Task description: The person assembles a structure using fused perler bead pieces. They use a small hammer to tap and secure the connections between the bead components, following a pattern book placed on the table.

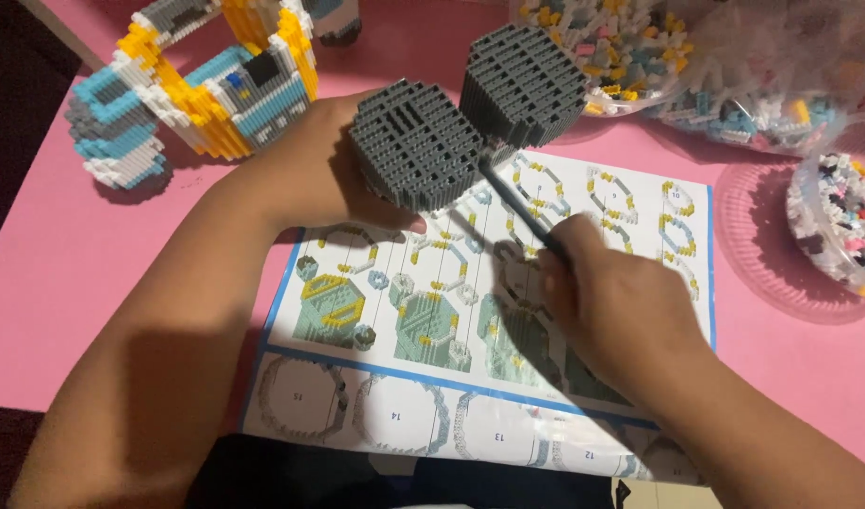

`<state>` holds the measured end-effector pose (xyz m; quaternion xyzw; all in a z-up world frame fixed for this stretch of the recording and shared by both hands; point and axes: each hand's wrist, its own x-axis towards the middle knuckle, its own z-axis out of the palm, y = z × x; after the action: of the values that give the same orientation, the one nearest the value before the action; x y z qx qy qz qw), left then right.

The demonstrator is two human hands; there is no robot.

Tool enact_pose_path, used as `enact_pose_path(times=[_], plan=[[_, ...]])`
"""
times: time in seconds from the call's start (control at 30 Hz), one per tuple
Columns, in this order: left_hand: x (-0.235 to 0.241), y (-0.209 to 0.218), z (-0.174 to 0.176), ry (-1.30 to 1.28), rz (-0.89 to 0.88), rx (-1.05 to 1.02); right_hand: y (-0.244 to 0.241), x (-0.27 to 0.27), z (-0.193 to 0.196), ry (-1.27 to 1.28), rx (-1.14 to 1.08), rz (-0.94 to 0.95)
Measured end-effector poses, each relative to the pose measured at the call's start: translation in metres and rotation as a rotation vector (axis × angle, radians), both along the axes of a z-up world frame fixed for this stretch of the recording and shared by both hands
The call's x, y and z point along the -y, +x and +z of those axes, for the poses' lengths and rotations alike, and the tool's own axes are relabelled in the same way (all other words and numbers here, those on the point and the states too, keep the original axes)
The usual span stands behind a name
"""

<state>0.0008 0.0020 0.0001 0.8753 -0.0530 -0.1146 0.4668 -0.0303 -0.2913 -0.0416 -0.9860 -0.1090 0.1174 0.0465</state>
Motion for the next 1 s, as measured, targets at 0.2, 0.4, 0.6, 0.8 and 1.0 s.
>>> enact_pose_path(times=[0.2,0.4,0.6,0.8,1.0], plan=[[-0.006,0.007,-0.014,-0.075,-0.09,0.1,0.0,-0.003,-0.016,-0.068,0.024,0.127],[-0.002,0.003,-0.01,-0.112,-0.048,0.046,-0.001,-0.005,-0.011,-0.056,-0.017,0.112],[0.002,0.002,-0.001,0.02,-0.042,0.017,-0.003,0.01,-0.018,0.109,0.243,0.195],[-0.002,0.004,-0.009,-0.048,-0.06,0.075,0.002,0.001,-0.013,0.043,0.172,0.112],[0.009,-0.002,0.011,-0.035,0.065,-0.141,0.005,-0.007,-0.019,-0.035,0.055,0.118]])
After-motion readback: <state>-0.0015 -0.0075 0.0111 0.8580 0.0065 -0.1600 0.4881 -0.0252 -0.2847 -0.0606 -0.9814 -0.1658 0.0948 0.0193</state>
